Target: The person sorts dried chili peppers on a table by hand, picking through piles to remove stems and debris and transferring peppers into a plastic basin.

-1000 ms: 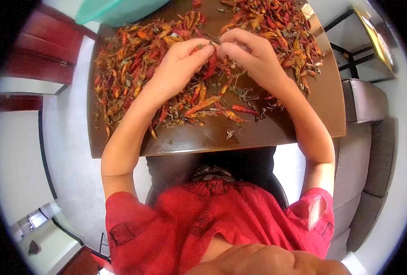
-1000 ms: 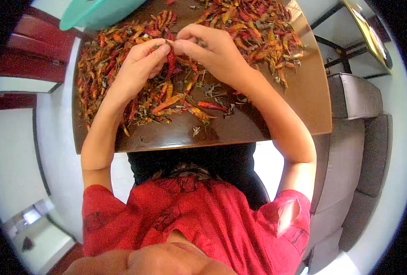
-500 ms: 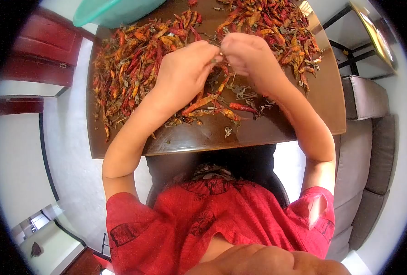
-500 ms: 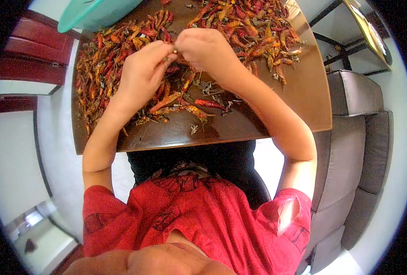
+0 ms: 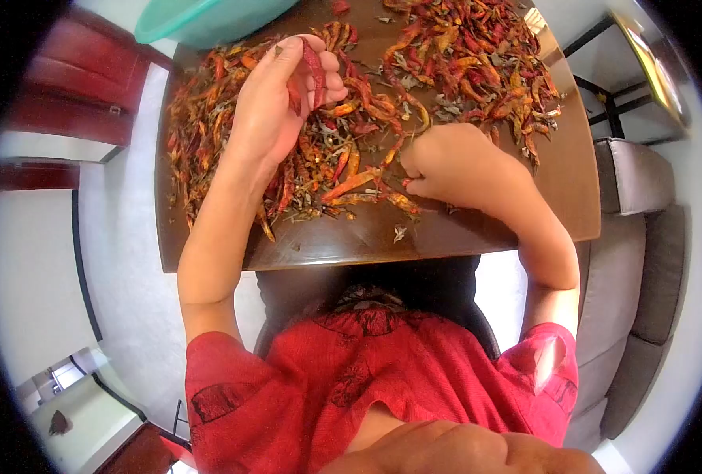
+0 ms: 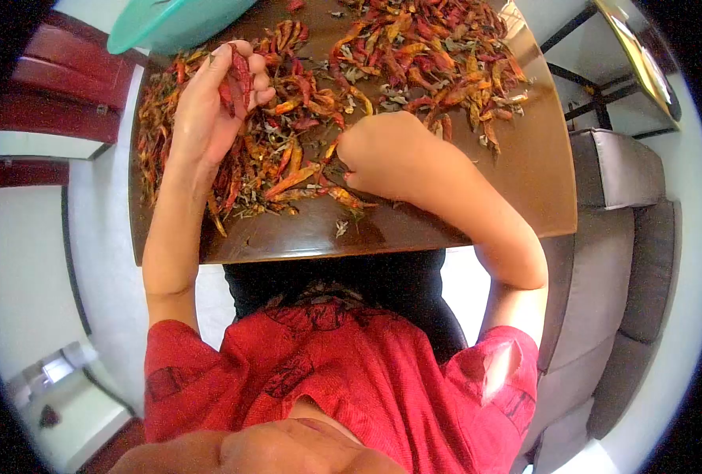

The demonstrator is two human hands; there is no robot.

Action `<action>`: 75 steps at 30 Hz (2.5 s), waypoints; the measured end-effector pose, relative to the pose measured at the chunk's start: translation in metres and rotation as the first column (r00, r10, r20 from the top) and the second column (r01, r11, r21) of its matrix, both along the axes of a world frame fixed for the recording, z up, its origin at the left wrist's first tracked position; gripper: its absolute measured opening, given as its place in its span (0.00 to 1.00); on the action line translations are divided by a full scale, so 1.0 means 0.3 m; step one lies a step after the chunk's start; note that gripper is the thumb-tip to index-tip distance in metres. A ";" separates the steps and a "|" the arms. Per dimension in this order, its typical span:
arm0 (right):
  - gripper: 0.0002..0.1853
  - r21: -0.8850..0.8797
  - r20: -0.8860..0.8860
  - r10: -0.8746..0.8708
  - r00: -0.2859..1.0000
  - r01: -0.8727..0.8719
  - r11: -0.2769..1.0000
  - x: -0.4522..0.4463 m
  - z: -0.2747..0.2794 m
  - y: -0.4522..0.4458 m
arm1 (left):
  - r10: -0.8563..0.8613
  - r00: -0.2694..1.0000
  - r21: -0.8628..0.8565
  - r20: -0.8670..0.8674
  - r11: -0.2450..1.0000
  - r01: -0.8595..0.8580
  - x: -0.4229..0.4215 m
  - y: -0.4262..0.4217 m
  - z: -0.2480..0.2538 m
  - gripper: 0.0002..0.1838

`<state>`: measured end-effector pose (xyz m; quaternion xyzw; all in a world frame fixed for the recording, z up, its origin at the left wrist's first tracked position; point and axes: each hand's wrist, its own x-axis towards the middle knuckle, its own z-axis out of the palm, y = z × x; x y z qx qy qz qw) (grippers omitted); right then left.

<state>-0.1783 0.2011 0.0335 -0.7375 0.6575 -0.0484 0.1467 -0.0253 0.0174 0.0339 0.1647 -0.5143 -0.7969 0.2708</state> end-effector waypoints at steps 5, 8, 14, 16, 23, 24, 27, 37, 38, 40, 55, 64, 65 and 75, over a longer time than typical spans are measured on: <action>0.12 -0.224 0.093 -0.118 0.989 0.137 0.965 0.005 -0.028 -0.048 | -0.018 1.000 0.040 0.019 0.999 0.017 0.001 0.029 0.022 0.14; 0.13 -0.086 0.574 -0.236 0.784 0.345 0.935 -0.018 0.017 -0.069 | -0.103 0.968 -0.019 0.228 0.994 0.110 -0.001 0.054 0.048 0.12; 0.15 0.052 0.933 -0.188 0.307 0.402 0.914 0.018 -0.019 -0.085 | 0.136 0.849 -0.758 0.510 0.539 0.368 0.006 0.118 0.050 0.14; 0.19 -0.209 0.836 -0.068 0.544 0.430 0.879 0.017 -0.056 -0.096 | 0.171 0.860 -0.817 0.482 0.443 0.370 0.001 0.116 0.046 0.14; 0.15 0.230 0.752 -0.319 -0.577 -0.225 0.947 -0.069 -0.049 -0.093 | -0.011 0.999 -0.896 0.052 0.441 0.051 -0.014 0.118 -0.008 0.07; 0.12 0.198 0.808 -0.308 -0.502 -0.261 0.945 -0.088 -0.041 -0.094 | -0.012 0.999 -0.897 0.052 0.439 0.051 -0.010 0.117 0.007 0.07; 0.09 -0.189 0.856 0.098 0.507 0.132 0.973 -0.041 -0.045 -0.088 | -0.035 0.991 -0.197 0.126 0.979 0.060 0.005 0.080 0.024 0.10; 0.13 -0.541 -0.060 -0.649 0.759 0.521 0.660 -0.312 -0.053 -0.058 | -0.133 0.982 0.290 -0.130 0.943 0.166 -0.015 0.011 -0.032 0.12; 0.12 -0.495 -0.056 -0.627 0.777 0.524 0.693 -0.328 -0.057 -0.058 | -0.168 0.977 0.278 -0.131 0.940 0.199 -0.013 0.010 -0.036 0.11; 0.12 -0.456 -0.053 -0.597 0.800 0.513 0.728 -0.329 -0.023 -0.064 | -0.184 0.978 0.261 -0.102 0.943 0.205 -0.013 0.019 -0.021 0.09; 0.18 0.068 0.911 -0.147 0.385 0.212 0.975 -0.031 -0.071 -0.108 | -0.227 0.956 0.053 0.185 0.974 0.221 -0.026 0.101 -0.008 0.13; 0.14 -0.351 0.437 -0.490 0.755 0.644 0.680 -0.313 -0.065 -0.138 | -0.058 0.995 0.377 -0.081 0.922 0.085 -0.011 -0.006 -0.058 0.13; 0.14 -0.425 0.317 -0.617 0.720 0.690 0.586 -0.362 -0.060 -0.138 | -0.059 0.994 0.380 -0.087 0.921 0.088 -0.013 0.004 -0.053 0.13; 0.12 -0.467 -0.037 -0.664 0.747 0.575 0.672 -0.425 -0.114 -0.183 | -0.150 0.989 0.366 0.003 0.920 0.139 -0.010 0.040 -0.043 0.12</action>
